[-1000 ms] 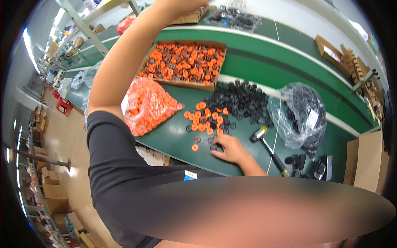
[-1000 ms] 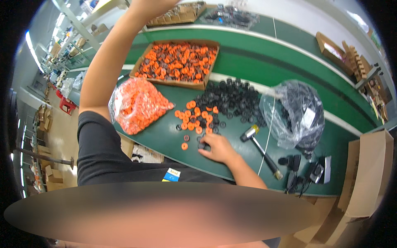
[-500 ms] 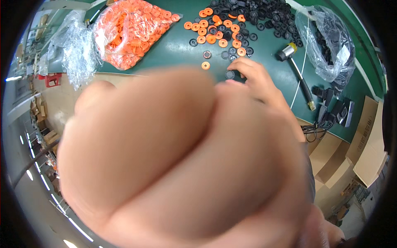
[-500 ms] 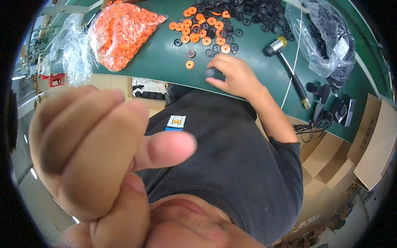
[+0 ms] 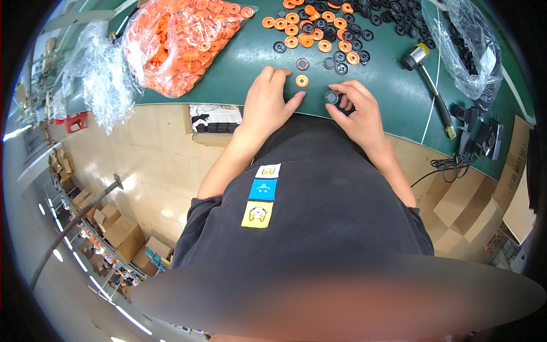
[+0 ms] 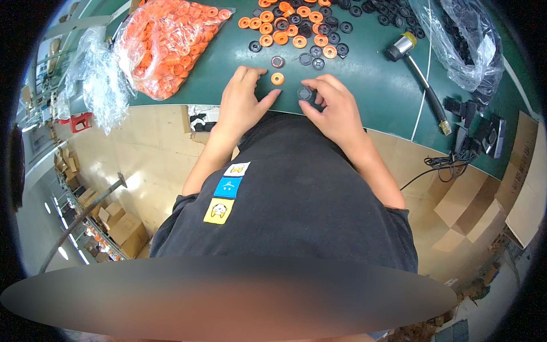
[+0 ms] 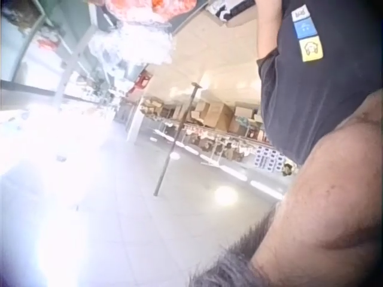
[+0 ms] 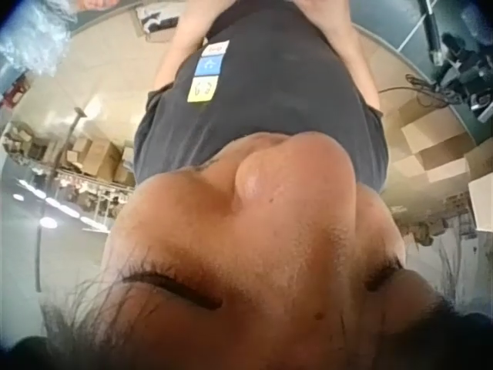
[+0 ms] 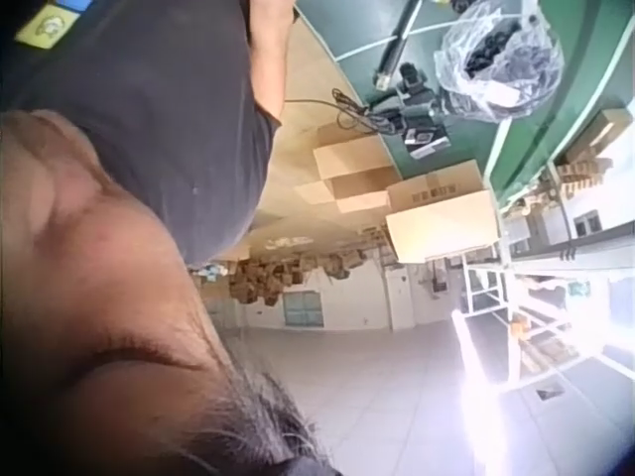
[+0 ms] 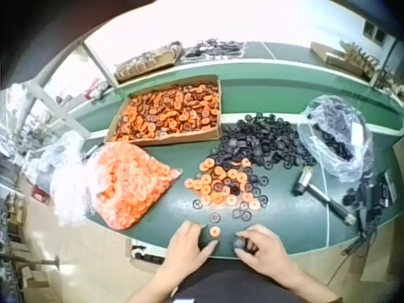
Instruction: Assembling small orange and black plastic components together and using a hammer to secure them.
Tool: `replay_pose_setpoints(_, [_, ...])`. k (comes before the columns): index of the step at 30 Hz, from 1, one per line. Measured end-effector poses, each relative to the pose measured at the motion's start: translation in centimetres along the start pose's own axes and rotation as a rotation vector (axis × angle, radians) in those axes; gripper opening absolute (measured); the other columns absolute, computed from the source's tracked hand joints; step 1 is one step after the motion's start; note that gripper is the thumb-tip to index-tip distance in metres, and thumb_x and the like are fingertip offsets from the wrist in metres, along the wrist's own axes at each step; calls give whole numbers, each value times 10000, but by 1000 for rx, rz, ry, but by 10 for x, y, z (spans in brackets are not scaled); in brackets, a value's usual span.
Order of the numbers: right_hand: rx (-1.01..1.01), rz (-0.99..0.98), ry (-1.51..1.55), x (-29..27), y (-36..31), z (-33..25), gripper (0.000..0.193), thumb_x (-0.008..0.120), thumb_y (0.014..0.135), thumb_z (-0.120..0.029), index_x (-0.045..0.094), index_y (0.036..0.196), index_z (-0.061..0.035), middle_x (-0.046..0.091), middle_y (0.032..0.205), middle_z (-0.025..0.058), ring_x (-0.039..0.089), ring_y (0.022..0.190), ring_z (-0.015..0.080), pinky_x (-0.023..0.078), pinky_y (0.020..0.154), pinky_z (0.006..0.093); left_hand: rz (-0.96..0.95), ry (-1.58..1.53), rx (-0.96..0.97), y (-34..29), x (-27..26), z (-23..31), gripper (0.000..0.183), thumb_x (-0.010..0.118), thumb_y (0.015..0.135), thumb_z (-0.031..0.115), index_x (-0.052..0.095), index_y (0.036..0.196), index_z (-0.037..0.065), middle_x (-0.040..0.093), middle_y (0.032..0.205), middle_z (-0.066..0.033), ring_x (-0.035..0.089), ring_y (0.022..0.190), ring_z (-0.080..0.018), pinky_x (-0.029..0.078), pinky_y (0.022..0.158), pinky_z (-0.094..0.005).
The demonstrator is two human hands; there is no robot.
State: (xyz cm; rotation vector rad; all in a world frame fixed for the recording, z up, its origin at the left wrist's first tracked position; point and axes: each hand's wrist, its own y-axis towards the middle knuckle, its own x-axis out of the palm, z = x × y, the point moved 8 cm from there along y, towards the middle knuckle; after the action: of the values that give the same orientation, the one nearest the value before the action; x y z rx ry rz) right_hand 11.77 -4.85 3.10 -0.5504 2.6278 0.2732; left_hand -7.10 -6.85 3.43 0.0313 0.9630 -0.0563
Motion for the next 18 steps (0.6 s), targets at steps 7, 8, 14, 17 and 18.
replay_pose_setpoints(7, [-38, -6, 13, -1, 15, -20, 370, 798, 747, 23, 706, 1102, -23, 645, 1006, 63, 575, 742, 127, 484, 666, 257, 87, -139, 133, 0, 9, 3, 325, 770, 810, 101, 641, 1099, 25, 653, 1024, -146, 676, 916, -310, 547, 798, -392])
replay_pose_setpoints(8, [-43, 13, 14, -3, 17, -24, 373, 800, 744, 26, 708, 1102, -25, 644, 1006, 68, 580, 750, 130, 489, 671, 258, 86, -237, 140, 0, 7, 5, 325, 758, 823, 47, 636, 1122, 13, 681, 1040, -135, 709, 893, -253, 565, 794, -353])
replay_pose_setpoints(14, [-116, 35, 31, -7, 17, -38, 363, 806, 758, 2, 703, 1105, -24, 647, 1014, 82, 634, 787, 173, 543, 701, 287, -91, -904, -88, -2, 20, 15, 296, 702, 884, -38, 612, 1166, -30, 711, 1137, -136, 703, 995, -161, 573, 869, -312])
replay_pose_setpoints(17, [-136, 71, 23, -12, 18, -41, 358, 806, 761, 6, 703, 1103, -21, 655, 1021, 90, 647, 805, 181, 550, 715, 290, -106, -1191, -199, -4, 30, 14, 314, 686, 909, -51, 600, 1210, -40, 708, 1129, -137, 691, 1032, -175, 559, 911, -306])
replay_pose_setpoints(18, [-130, 73, 23, -13, 17, -39, 358, 806, 761, 6, 703, 1103, -21, 655, 1021, 90, 647, 805, 181, 550, 715, 290, -113, -1192, -201, -3, 31, 14, 314, 686, 909, -51, 600, 1210, -40, 708, 1129, -137, 691, 1032, -175, 559, 911, -306])
